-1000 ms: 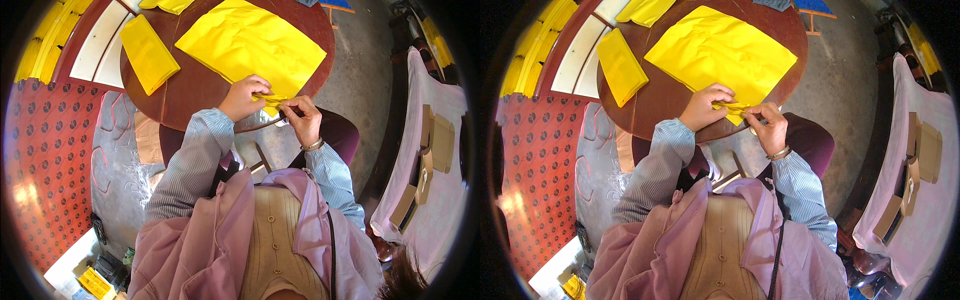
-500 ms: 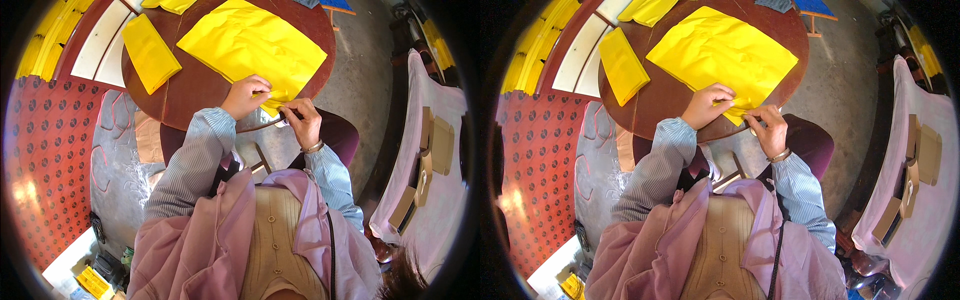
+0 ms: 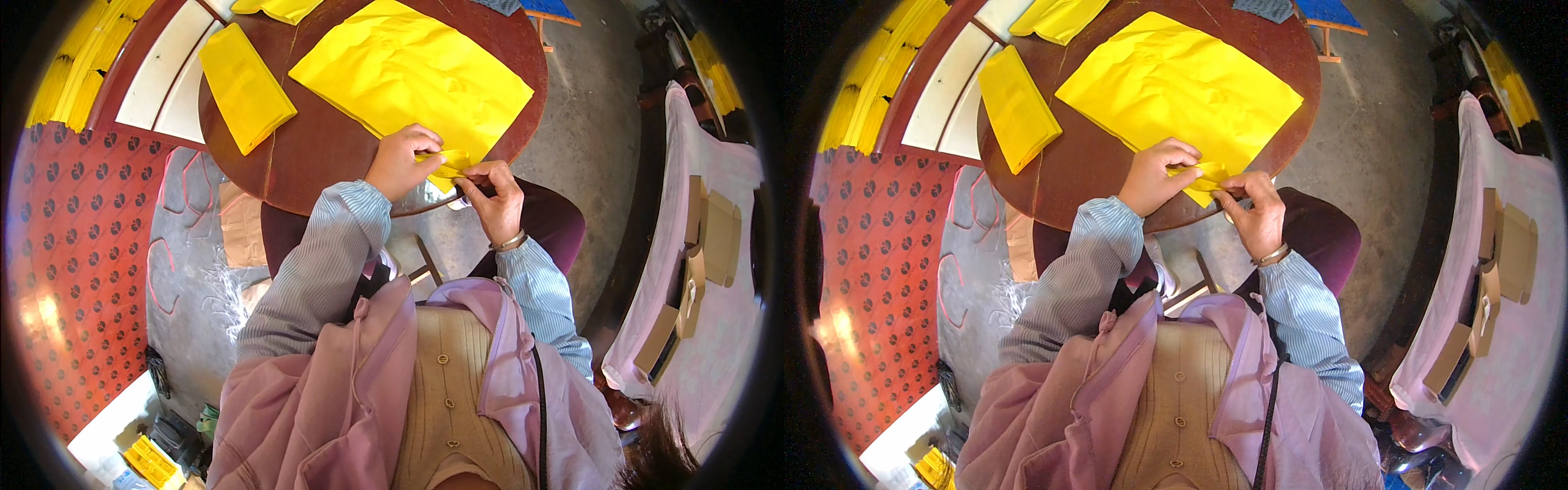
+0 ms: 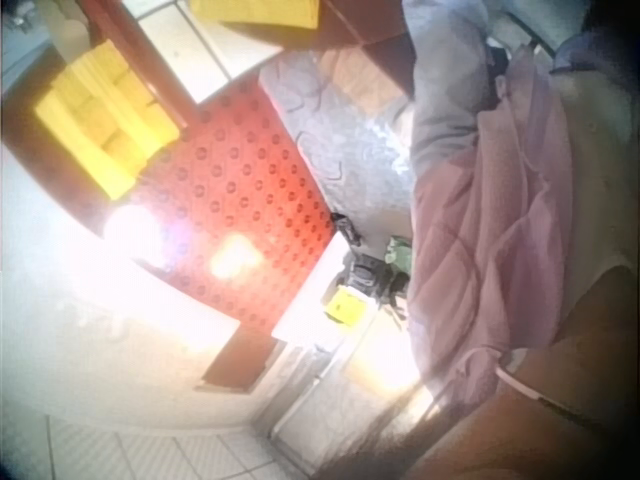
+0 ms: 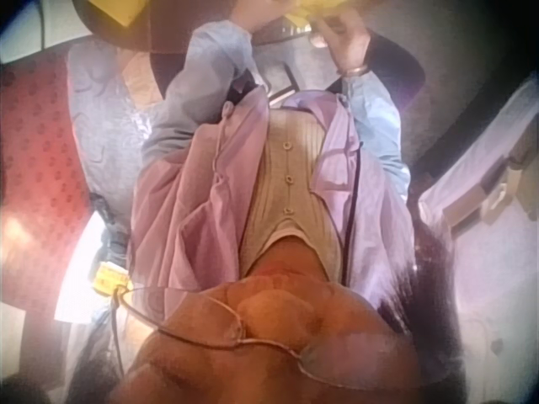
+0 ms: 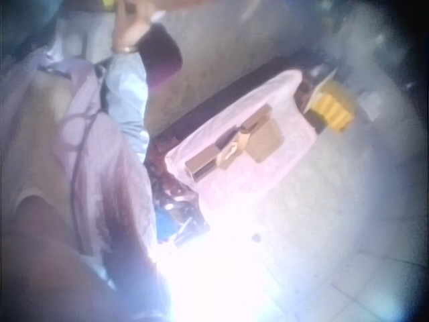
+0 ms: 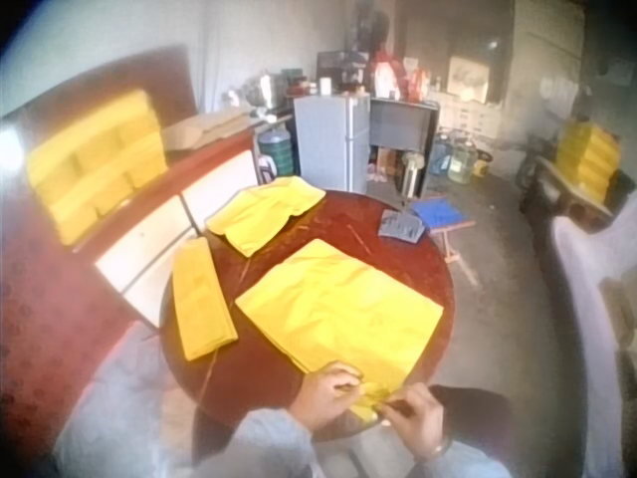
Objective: The person folds a yellow fabric sheet on a round table, aligning edges and pressing creases by hand. The folded piece is placed on a stack of similar yellow items on the left side of the table.
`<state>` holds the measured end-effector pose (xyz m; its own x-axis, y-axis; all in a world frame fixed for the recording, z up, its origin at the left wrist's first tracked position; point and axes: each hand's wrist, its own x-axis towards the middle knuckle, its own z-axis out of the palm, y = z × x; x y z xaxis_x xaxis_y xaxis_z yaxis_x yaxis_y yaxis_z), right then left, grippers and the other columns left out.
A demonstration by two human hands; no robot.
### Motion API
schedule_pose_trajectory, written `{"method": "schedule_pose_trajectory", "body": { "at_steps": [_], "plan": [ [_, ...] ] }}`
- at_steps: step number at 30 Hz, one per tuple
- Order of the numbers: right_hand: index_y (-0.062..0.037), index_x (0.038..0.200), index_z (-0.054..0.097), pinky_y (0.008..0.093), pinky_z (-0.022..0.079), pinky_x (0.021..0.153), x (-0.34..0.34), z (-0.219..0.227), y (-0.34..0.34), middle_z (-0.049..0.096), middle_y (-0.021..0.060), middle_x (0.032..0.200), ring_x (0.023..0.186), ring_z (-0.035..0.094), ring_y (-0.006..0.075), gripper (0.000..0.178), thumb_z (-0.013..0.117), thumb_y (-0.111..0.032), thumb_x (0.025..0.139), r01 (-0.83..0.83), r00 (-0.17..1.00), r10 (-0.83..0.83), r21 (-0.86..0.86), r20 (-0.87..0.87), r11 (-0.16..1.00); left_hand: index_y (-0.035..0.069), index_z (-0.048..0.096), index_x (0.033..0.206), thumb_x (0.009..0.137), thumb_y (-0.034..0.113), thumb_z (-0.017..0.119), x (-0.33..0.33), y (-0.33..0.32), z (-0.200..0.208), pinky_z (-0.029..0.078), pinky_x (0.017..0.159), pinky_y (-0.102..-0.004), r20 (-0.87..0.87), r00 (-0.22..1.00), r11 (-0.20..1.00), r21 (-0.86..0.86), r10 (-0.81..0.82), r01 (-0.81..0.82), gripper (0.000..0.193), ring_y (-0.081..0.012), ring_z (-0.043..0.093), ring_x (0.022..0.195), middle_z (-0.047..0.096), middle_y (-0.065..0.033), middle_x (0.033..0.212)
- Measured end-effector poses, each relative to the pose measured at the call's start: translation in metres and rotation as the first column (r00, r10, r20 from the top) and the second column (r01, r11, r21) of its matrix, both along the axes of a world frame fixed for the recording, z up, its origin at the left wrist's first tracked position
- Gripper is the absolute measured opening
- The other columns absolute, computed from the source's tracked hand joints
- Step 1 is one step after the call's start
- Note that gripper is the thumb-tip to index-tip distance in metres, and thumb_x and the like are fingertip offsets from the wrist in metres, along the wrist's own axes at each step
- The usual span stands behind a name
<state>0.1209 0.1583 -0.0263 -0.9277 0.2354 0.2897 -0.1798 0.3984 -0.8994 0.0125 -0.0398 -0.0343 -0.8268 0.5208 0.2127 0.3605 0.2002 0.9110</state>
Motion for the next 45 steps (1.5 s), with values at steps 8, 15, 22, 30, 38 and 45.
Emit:
{"method": "schedule_pose_trajectory", "body": {
  "at_steps": [8,15,22,30,38,45],
  "plan": [
    [-0.0023,0.101,0.083,0.0341,0.054,0.077,0.0,0.01,0.003,0.072,0.009,0.089,0.083,0.068,0.023,0.018,0.089,-0.003,0.084,-0.012,1.0,0.015,0.193,-0.015,0.981,0.0,0.079,0.104,0.094,0.013,0.078,-0.007,-0.008,0.001,0.058,0.095,-0.0346,0.003,0.997,0.997,-0.03,-0.072,0.072,0.016,-0.0265,0.075,0.108,0.077,-0.012,0.117],
    [-0.0016,0.098,0.082,0.0315,0.054,0.072,-0.002,0.004,0.003,0.071,0.0074,0.088,0.079,0.068,0.0186,0.016,0.09,-0.001,0.084,-0.008,1.0,0.01,0.132,-0.012,0.991,0.001,0.079,0.103,0.092,0.011,0.077,-0.007,-0.014,0.004,0.058,0.097,-0.0348,-0.073,0.989,0.992,-0.025,-0.129,0.128,0.015,-0.0266,0.075,0.11,0.076,-0.0105,0.12],
    [-0.0017,0.104,0.08,0.0297,0.056,0.07,-0.002,-0.002,0.0,0.071,0.0071,0.092,0.076,0.068,0.0167,0.023,0.091,-0.001,0.083,0.012,1.0,-0.012,0.006,-0.003,1.0,0.0,0.079,0.101,0.089,0.011,0.083,-0.002,-0.003,0.001,0.059,0.093,-0.0337,-0.047,0.999,1.0,0.005,-0.025,0.025,0.017,-0.0259,0.076,0.104,0.078,-0.0117,0.114],
    [-0.0012,0.1,0.081,0.0329,0.055,0.075,0.0,0.009,0.004,0.072,0.0089,0.09,0.081,0.068,0.0213,0.018,0.089,-0.001,0.084,-0.026,0.996,0.046,0.245,-0.077,0.969,0.0,0.079,0.103,0.093,0.014,0.08,-0.007,-0.008,0.002,0.058,0.094,-0.0338,0.029,0.997,0.998,-0.014,-0.069,0.069,0.017,-0.0256,0.076,0.107,0.078,-0.0123,0.116],
    [-0.0001,0.098,0.081,0.0308,0.054,0.07,-0.002,0.009,0.001,0.07,0.0069,0.086,0.077,0.067,0.0172,0.016,0.089,-0.001,0.085,-0.002,1.0,0.001,0.11,0.011,0.994,0.002,0.08,0.105,0.091,0.01,0.078,-0.008,-0.013,0.002,0.058,0.097,-0.0347,-0.073,0.988,0.991,-0.005,-0.133,0.133,0.016,-0.0266,0.075,0.109,0.077,-0.0104,0.117],
    [-0.0002,0.099,0.08,0.0279,0.056,0.07,0.0,0.003,-0.002,0.068,0.008,0.088,0.078,0.069,0.017,0.018,0.09,0.0,0.084,0.024,0.999,-0.024,0.007,0.033,1.0,0.001,0.079,0.103,0.09,0.01,0.08,-0.002,-0.006,0.003,0.059,0.094,-0.0347,-0.054,0.998,0.998,-0.041,-0.041,0.038,0.016,-0.0264,0.075,0.106,0.077,-0.011,0.116]
  ]
}}
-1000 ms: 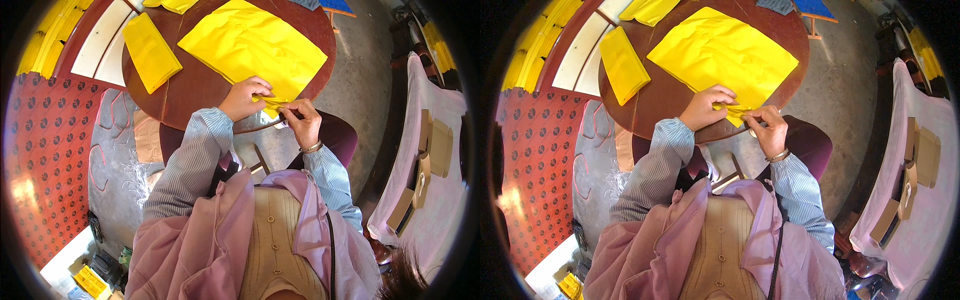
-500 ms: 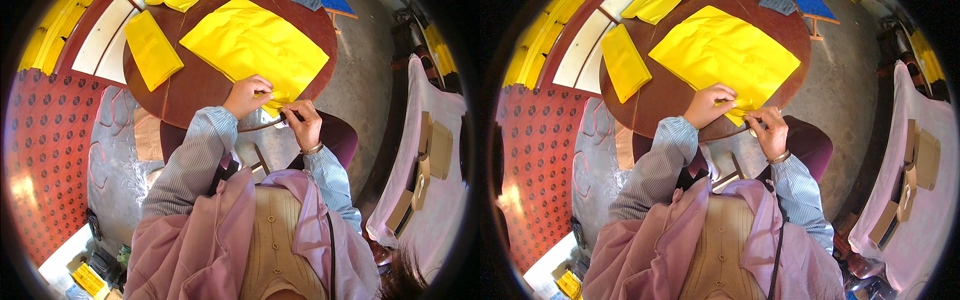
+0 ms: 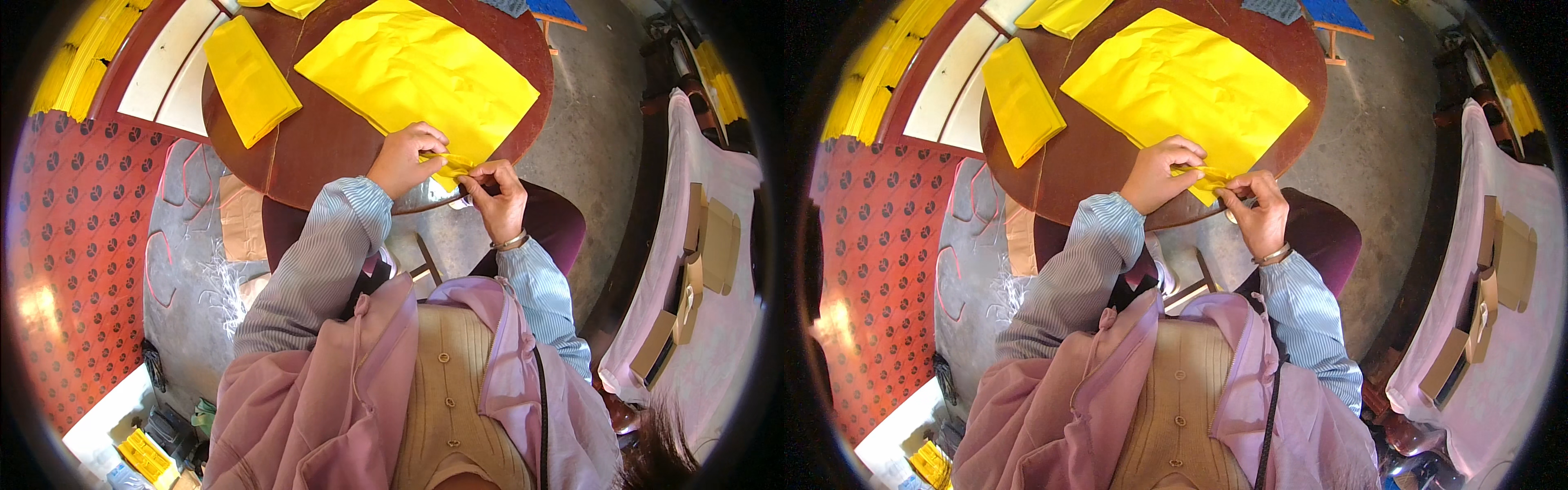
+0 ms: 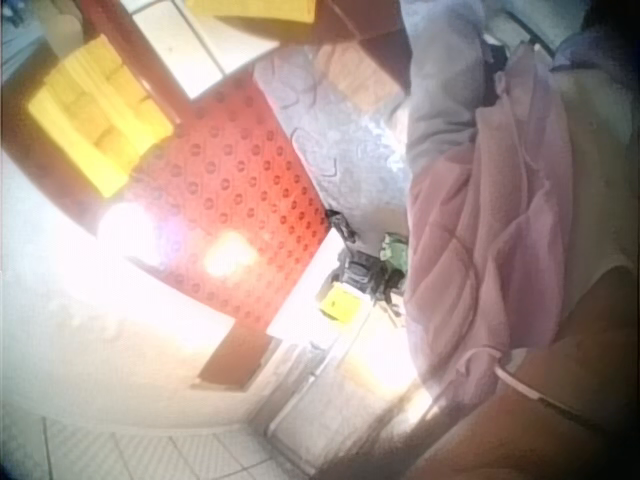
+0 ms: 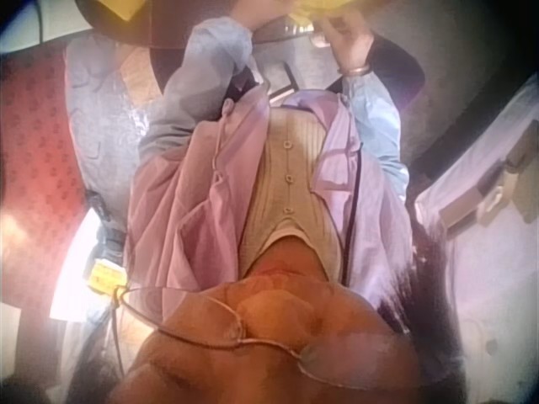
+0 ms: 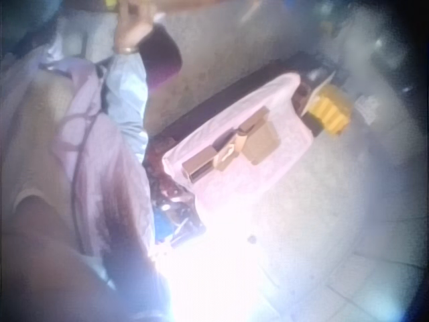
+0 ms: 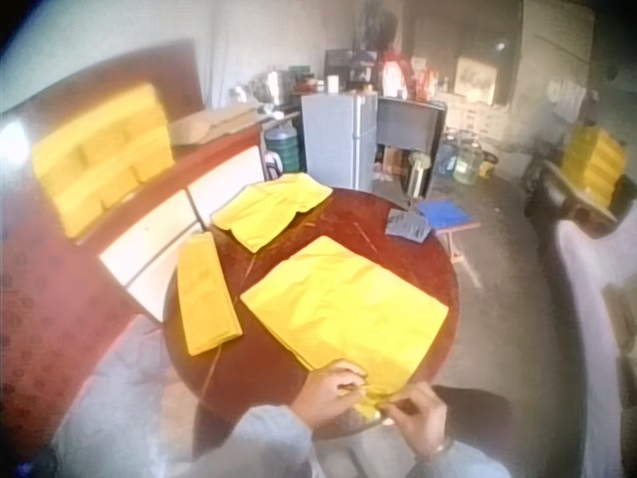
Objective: The person folds a yellow fabric sheet on a round table, aligning edges and pressing creases by hand. The folded piece is placed on a stack of similar yellow items on the left side of the table.
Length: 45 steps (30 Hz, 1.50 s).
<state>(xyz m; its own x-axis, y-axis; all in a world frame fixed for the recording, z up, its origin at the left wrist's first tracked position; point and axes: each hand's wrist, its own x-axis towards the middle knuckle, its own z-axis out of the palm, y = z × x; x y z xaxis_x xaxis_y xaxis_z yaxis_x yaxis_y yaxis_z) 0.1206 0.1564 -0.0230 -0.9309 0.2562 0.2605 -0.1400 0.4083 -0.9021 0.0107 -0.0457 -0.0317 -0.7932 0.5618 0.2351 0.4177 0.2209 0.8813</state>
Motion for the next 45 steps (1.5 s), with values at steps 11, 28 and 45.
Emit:
{"method": "schedule_pose_trajectory", "body": {
  "at_steps": [11,28,45],
  "plan": [
    [-0.0008,0.11,0.08,0.0306,0.058,0.075,0.002,0.001,0.005,0.073,0.0097,0.095,0.082,0.069,0.0181,0.027,0.089,-0.001,0.084,-0.044,0.998,0.049,0.137,-0.034,0.99,0.001,0.08,0.104,0.093,0.016,0.08,-0.004,-0.002,0.002,0.059,0.093,-0.0339,0.081,0.997,1.0,-0.008,-0.014,0.015,0.019,-0.0258,0.076,0.106,0.078,-0.0122,0.116],
    [-0.0008,0.098,0.081,0.0292,0.053,0.069,-0.001,0.013,0.004,0.069,0.0066,0.083,0.075,0.067,0.0163,0.014,0.088,-0.002,0.086,-0.059,0.998,0.056,0.101,0.033,0.993,0.001,0.08,0.104,0.093,0.015,0.079,-0.004,-0.002,0.003,0.058,0.095,-0.0341,0.092,0.995,1.0,-0.011,-0.028,0.029,0.019,-0.026,0.075,0.108,0.077,-0.0118,0.118],
    [-0.0018,0.099,0.08,0.0314,0.055,0.073,0.0,0.008,0.002,0.071,0.0078,0.089,0.081,0.069,0.0194,0.02,0.09,0.0,0.082,-0.044,0.999,0.046,0.086,-0.022,0.995,0.0,0.08,0.102,0.092,0.016,0.082,-0.003,0.001,0.001,0.058,0.095,-0.0345,0.077,0.997,0.999,0.035,-0.01,0.007,0.019,-0.0265,0.076,0.106,0.078,-0.0128,0.116]
  ]
}}
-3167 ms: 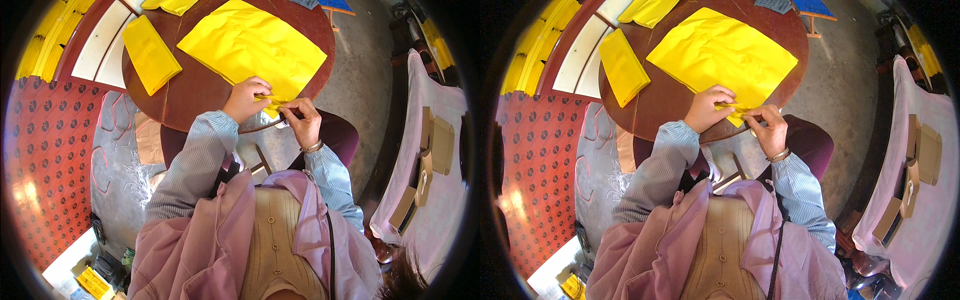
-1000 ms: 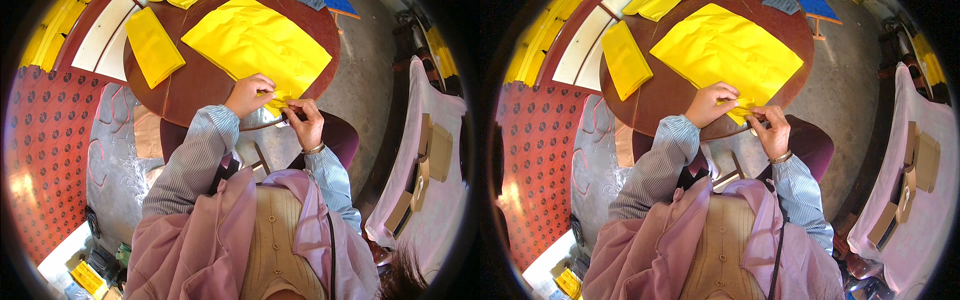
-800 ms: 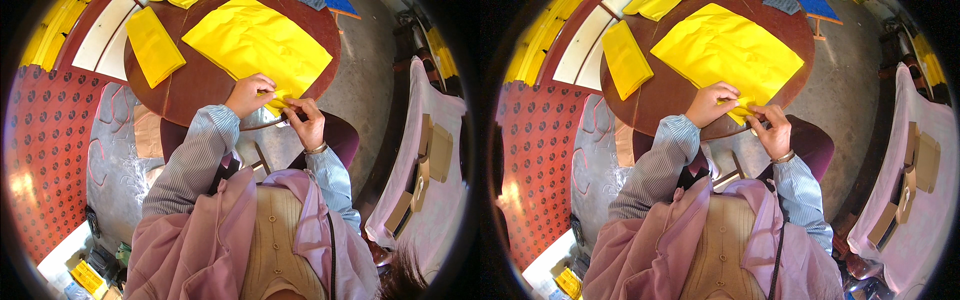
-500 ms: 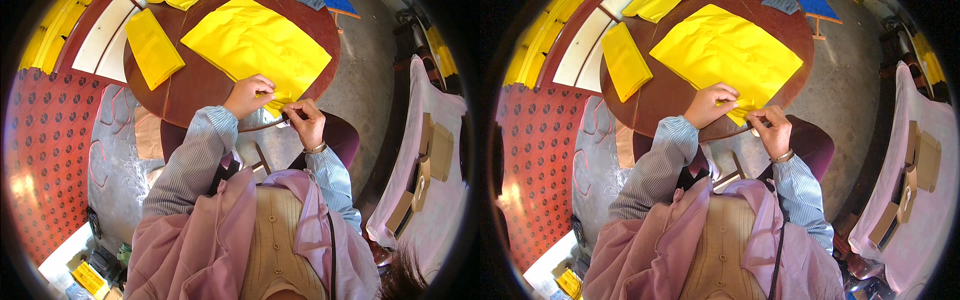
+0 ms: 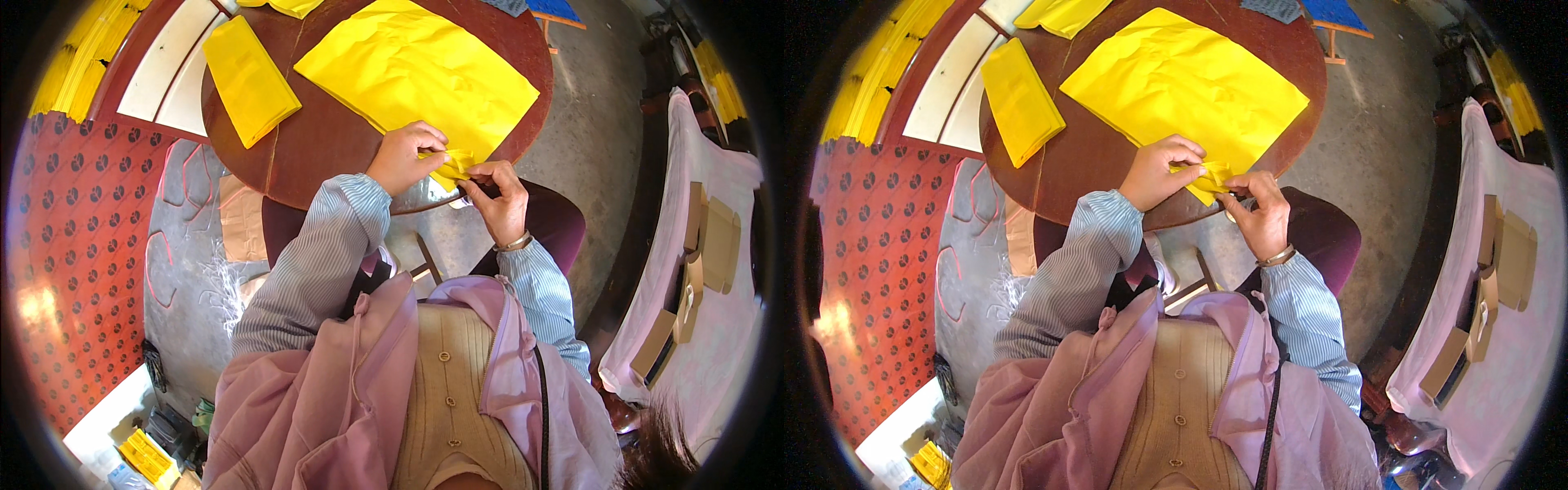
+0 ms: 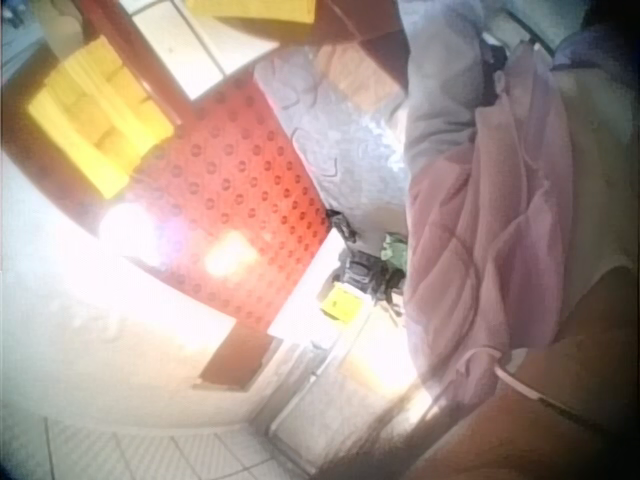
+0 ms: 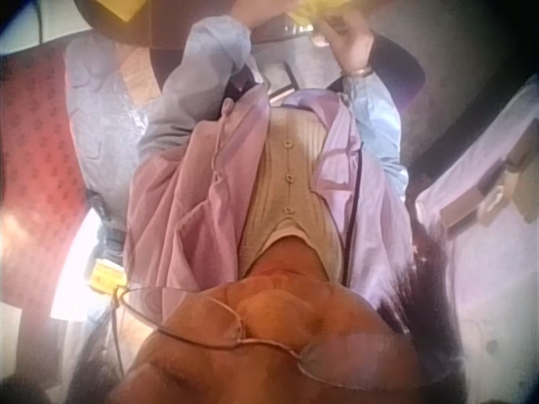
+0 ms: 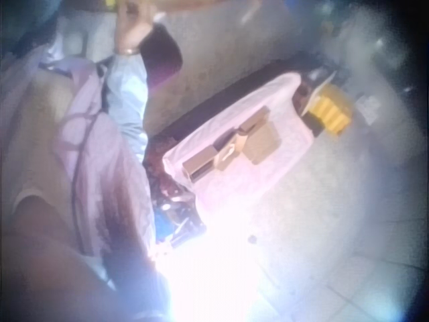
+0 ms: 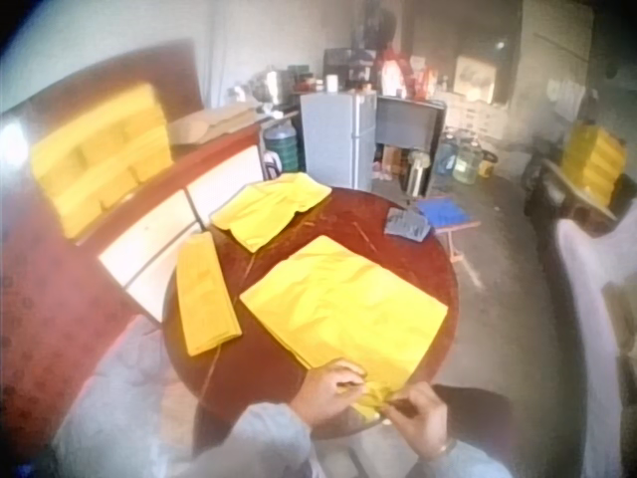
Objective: The person folds a yellow fabric sheet on a round table, aligning edges and pressing creases by hand. The folded piece is placed on a stack of similar yellow items on the left side of the table.
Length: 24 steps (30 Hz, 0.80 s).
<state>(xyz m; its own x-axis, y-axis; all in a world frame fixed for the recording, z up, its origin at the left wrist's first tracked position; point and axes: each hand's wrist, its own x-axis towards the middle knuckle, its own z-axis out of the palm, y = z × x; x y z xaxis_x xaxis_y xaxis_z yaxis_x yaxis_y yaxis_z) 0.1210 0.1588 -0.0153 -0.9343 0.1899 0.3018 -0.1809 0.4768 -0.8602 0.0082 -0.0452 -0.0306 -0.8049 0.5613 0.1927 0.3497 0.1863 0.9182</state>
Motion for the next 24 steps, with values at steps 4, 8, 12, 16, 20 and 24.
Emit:
{"method": "schedule_pose_trajectory", "body": {
  "at_steps": [4,8,12,16,20,24],
  "plan": [
    [-0.0026,0.1,0.082,0.0346,0.054,0.076,-0.001,0.004,0.002,0.072,0.0088,0.089,0.082,0.068,0.0229,0.02,0.09,-0.002,0.081,-0.028,0.998,0.037,0.139,-0.059,0.99,0.0,0.08,0.103,0.093,0.016,0.081,-0.002,-0.002,0.001,0.058,0.095,-0.0344,0.008,1.0,1.0,-0.018,-0.011,0.011,0.018,-0.0264,0.076,0.106,0.078,-0.0131,0.117],
    [-0.0023,0.097,0.082,0.0352,0.053,0.075,-0.001,0.003,0.002,0.072,0.0083,0.086,0.081,0.067,0.0227,0.017,0.09,-0.003,0.082,-0.02,0.999,0.023,0.115,-0.027,0.993,0.001,0.08,0.103,0.093,0.016,0.081,-0.002,-0.002,0.002,0.058,0.095,-0.0344,0.031,0.999,1.0,-0.017,-0.013,0.013,0.018,-0.0264,0.076,0.107,0.078,-0.0133,0.117],
    [-0.0017,0.095,0.082,0.0342,0.052,0.072,-0.001,0.001,0.002,0.071,0.0076,0.084,0.078,0.066,0.0215,0.016,0.09,-0.002,0.081,-0.015,1.0,0.016,0.083,-0.011,0.996,0.001,0.08,0.103,0.093,0.016,0.08,-0.001,-0.001,0.003,0.058,0.095,-0.0344,0.033,0.999,1.0,-0.022,-0.007,0.008,0.018,-0.0267,0.075,0.108,0.078,-0.013,0.117],
    [-0.0009,0.095,0.081,0.0322,0.052,0.069,-0.002,0.0,0.003,0.07,0.0071,0.083,0.076,0.066,0.019,0.017,0.091,-0.001,0.082,-0.011,1.0,0.013,0.078,-0.017,0.997,0.001,0.08,0.106,0.092,0.012,0.078,-0.002,-0.004,0.002,0.058,0.097,-0.0344,-0.003,0.999,0.999,-0.033,-0.034,0.034,0.017,-0.027,0.075,0.109,0.077,-0.0124,0.118],
    [-0.0003,0.097,0.081,0.0304,0.053,0.068,-0.003,-0.002,0.003,0.071,0.0068,0.085,0.075,0.067,0.0168,0.018,0.091,-0.001,0.082,-0.006,0.999,0.008,0.053,-0.033,0.999,0.002,0.08,0.108,0.09,0.009,0.075,-0.004,-0.009,0.003,0.057,0.1,-0.0348,-0.039,0.995,0.996,-0.023,-0.087,0.086,0.02,-0.0267,0.074,0.113,0.075,-0.0115,0.122],
    [0.0001,0.098,0.081,0.0301,0.053,0.068,-0.003,-0.004,0.002,0.071,0.0069,0.086,0.075,0.067,0.0162,0.018,0.09,0.0,0.083,-0.006,1.0,0.006,-0.003,0.013,1.0,0.002,0.081,0.109,0.088,0.008,0.075,-0.005,-0.011,0.005,0.056,0.104,-0.0355,-0.023,0.992,0.99,-0.073,-0.123,0.121,0.023,-0.0262,0.072,0.118,0.074,-0.011,0.126]
  ]
}}
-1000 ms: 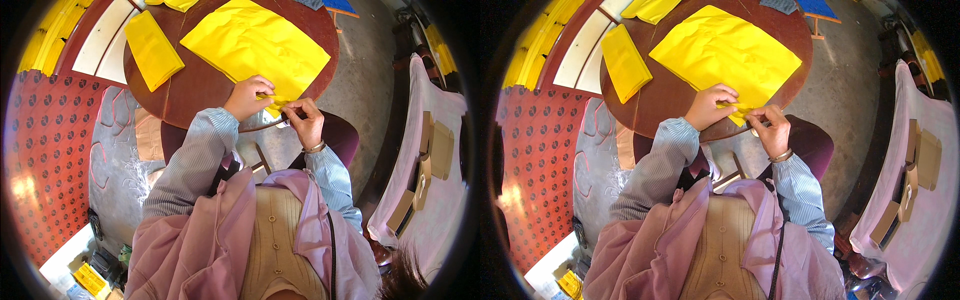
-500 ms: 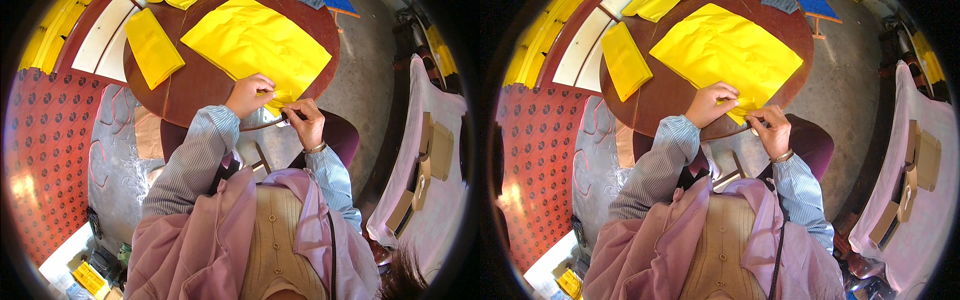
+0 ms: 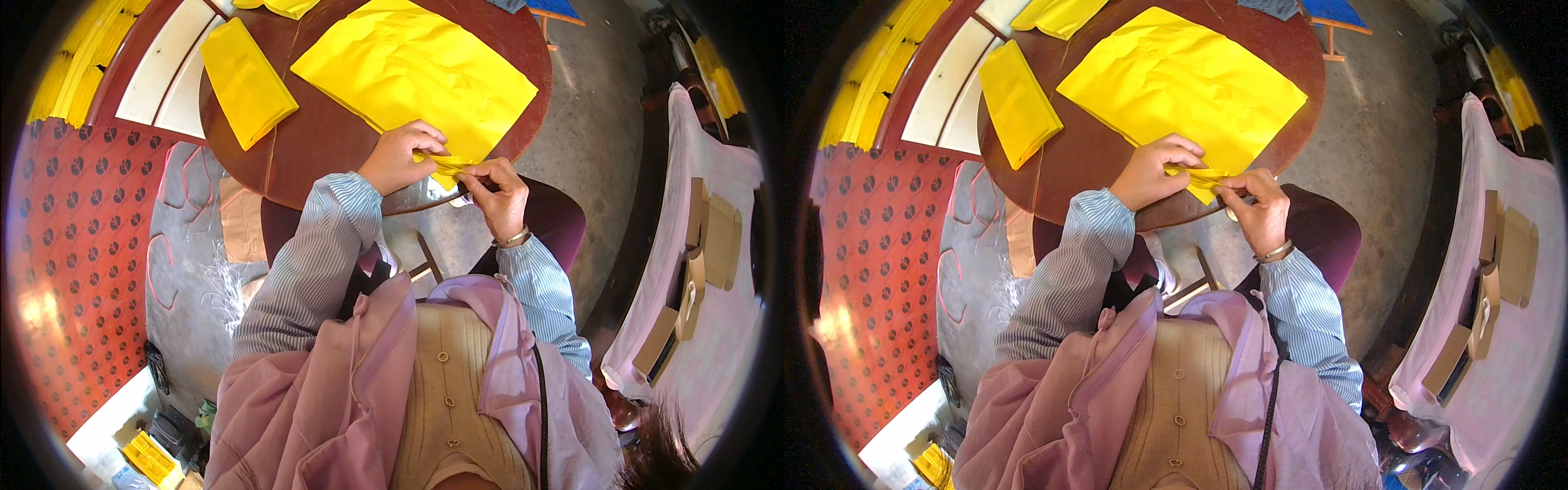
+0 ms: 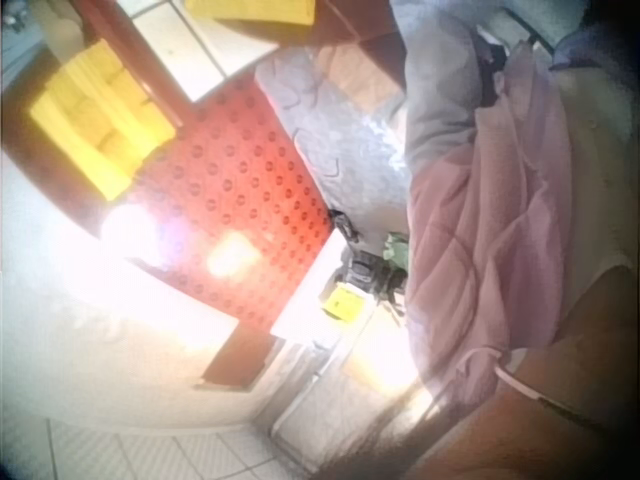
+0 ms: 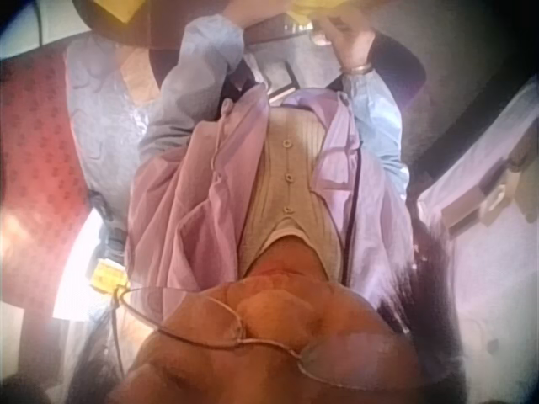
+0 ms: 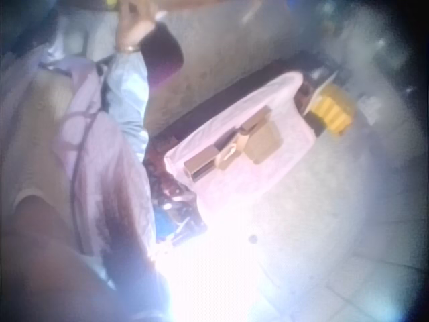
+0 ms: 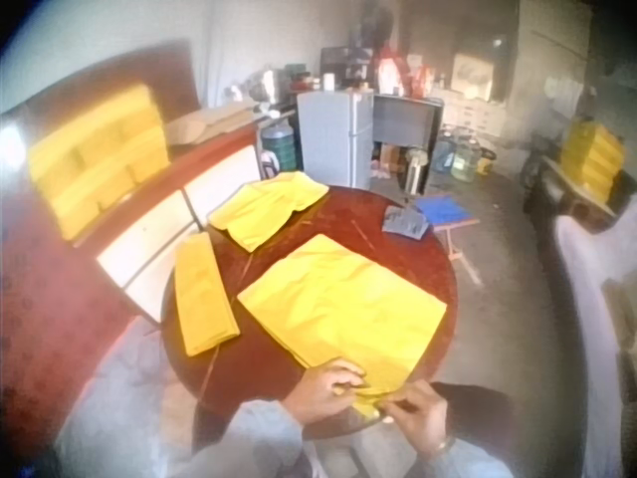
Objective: The person folds a yellow fabric sheet on a round table, aligning edges and pressing creases by hand. The folded piece is placed on a stack of similar yellow items on the left side of the table.
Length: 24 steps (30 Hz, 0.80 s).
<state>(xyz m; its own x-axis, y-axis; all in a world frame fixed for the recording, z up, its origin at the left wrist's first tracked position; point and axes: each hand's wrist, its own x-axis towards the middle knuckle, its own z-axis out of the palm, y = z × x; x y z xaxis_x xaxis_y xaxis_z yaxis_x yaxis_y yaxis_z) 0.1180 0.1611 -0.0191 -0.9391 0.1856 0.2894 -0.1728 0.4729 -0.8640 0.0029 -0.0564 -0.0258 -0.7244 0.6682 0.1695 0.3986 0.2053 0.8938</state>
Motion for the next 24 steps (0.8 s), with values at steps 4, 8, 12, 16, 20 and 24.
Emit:
{"method": "schedule_pose_trajectory", "body": {
  "at_steps": [4,8,12,16,20,24],
  "plan": [
    [0.0004,0.099,0.08,0.0296,0.053,0.068,-0.0007,-0.0004,0.0014,0.07,0.0072,0.086,0.075,0.067,0.0162,0.018,0.09,0.0,0.083,-0.009,0.999,0.011,0.047,-0.041,0.999,0.002,0.081,0.11,0.087,0.009,0.076,0.0003,-0.0002,0.0023,0.055,0.106,-0.0356,0.033,0.999,1.0,-0.006,-0.005,0.005,0.025,-0.0257,0.071,0.12,0.073,-0.0106,0.128],
    [0.0006,0.099,0.08,0.0292,0.053,0.068,-0.0005,-0.0003,0.0007,0.07,0.0073,0.086,0.075,0.067,0.0159,0.019,0.09,0.0,0.083,-0.005,0.999,0.007,0.05,-0.047,0.999,0.002,0.08,0.111,0.087,0.01,0.077,0.0004,-0.0006,0.0042,0.055,0.106,-0.0354,0.024,1.0,1.0,-0.005,-0.02,0.02,0.026,-0.0255,0.071,0.12,0.073,-0.0102,0.128],
    [0.0006,0.099,0.08,0.0289,0.053,0.067,-0.0005,-0.0009,0.0,0.069,0.0073,0.086,0.074,0.067,0.0154,0.019,0.09,0.0,0.083,0.003,1.0,-0.003,0.016,-0.029,1.0,0.002,0.08,0.111,0.087,0.011,0.077,0.0007,-0.0004,0.0047,0.056,0.105,-0.0353,0.022,1.0,1.0,-0.015,-0.012,0.013,0.026,-0.0255,0.071,0.12,0.073,-0.0103,0.128],
    [0.0008,0.1,0.08,0.0285,0.053,0.067,-0.0005,-0.0016,0.0002,0.07,0.0073,0.087,0.074,0.067,0.015,0.019,0.09,0.0,0.083,0.005,1.0,-0.005,0.012,-0.017,1.0,0.002,0.08,0.111,0.088,0.011,0.076,0.0008,0.0004,0.0033,0.056,0.103,-0.0349,0.005,1.0,1.0,-0.013,-0.005,0.005,0.025,-0.0255,0.071,0.119,0.073,-0.0103,0.128],
    [0.0008,0.1,0.08,0.0283,0.054,0.068,0.0002,-0.0012,0.0,0.07,0.0071,0.088,0.075,0.068,0.0148,0.019,0.09,0.0,0.084,0.007,1.0,-0.007,-0.009,0.007,1.0,0.002,0.08,0.11,0.088,0.01,0.076,0.0014,0.0016,0.0015,0.057,0.101,-0.0345,-0.021,1.0,1.0,-0.01,0.012,-0.012,0.024,-0.0256,0.072,0.117,0.074,-0.0102,0.127],
    [0.0007,0.099,0.08,0.0285,0.054,0.068,0.0004,-0.0005,-0.0003,0.07,0.0072,0.087,0.075,0.068,0.0148,0.019,0.09,0.0,0.084,0.01,1.0,-0.01,-0.027,0.019,1.0,0.002,0.08,0.109,0.088,0.009,0.076,0.0016,0.0019,0.0013,0.057,0.101,-0.0347,-0.033,0.999,1.0,-0.019,0.02,-0.021,0.023,-0.0256,0.073,0.116,0.075,-0.0102,0.126]
  ]
}}
